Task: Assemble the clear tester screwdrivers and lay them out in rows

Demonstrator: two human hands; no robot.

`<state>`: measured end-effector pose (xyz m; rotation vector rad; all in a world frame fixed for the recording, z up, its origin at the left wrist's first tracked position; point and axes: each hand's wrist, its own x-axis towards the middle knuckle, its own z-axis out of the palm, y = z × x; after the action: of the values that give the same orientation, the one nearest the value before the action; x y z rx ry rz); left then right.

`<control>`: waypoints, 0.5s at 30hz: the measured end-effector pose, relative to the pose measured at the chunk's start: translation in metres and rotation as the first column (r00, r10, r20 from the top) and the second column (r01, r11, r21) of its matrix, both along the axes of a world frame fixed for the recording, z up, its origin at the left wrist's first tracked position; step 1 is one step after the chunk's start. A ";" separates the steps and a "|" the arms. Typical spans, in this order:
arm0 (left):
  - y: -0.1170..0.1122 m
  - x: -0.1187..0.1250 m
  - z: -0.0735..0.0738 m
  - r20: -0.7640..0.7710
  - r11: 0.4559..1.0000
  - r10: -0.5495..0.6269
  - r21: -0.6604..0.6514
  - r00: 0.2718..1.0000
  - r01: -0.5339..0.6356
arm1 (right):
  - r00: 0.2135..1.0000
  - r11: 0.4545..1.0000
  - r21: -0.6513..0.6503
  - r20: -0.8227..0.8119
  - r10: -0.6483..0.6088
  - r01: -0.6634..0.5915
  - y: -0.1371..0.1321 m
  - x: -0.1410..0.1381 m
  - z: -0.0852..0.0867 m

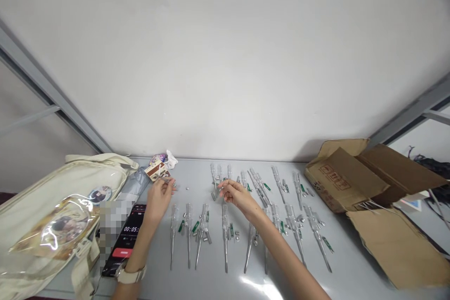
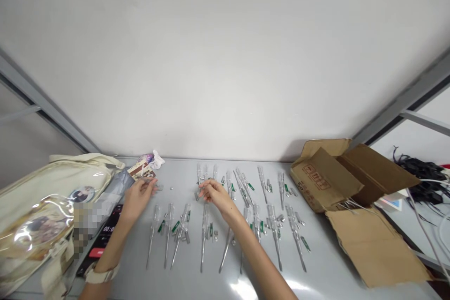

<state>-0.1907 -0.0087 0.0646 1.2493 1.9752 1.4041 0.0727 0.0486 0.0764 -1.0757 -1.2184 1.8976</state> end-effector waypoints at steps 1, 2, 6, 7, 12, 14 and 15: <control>-0.001 0.001 0.001 0.007 1.000 0.004 0.003 1.000 -0.004 | 1.000 1.000 0.007 0.009 0.010 -0.010 0.000 -0.001 -0.001; -0.002 0.003 0.001 0.015 1.000 0.005 0.002 1.000 -0.005 | 1.000 1.000 0.013 0.016 0.019 -0.019 0.000 -0.003 -0.001; -0.003 0.009 0.000 0.050 0.999 -0.021 -0.025 0.999 0.022 | 0.998 0.998 0.038 0.044 0.051 -0.053 -0.001 -0.010 -0.004; -0.004 0.011 0.001 0.054 0.999 -0.024 -0.025 0.998 0.025 | 0.997 0.997 0.048 0.052 0.055 -0.057 -0.002 -0.011 -0.005; -0.010 0.014 0.019 0.042 0.999 -0.027 0.036 0.999 0.026 | 0.995 0.990 0.120 0.084 0.061 -0.071 -0.002 -0.015 -0.005; -0.012 0.017 0.027 0.071 0.998 -0.031 0.049 0.997 0.028 | 0.993 0.985 0.155 0.102 0.054 -0.069 -0.002 -0.017 -0.004; -0.013 0.019 0.029 0.095 0.998 -0.038 0.051 0.995 0.033 | 0.993 0.983 0.172 0.110 0.041 -0.060 -0.002 -0.018 -0.003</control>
<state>-0.1718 -0.0214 0.0938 1.2092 1.8565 1.4750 0.0546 0.0462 0.0731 -1.0711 -1.4563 1.7508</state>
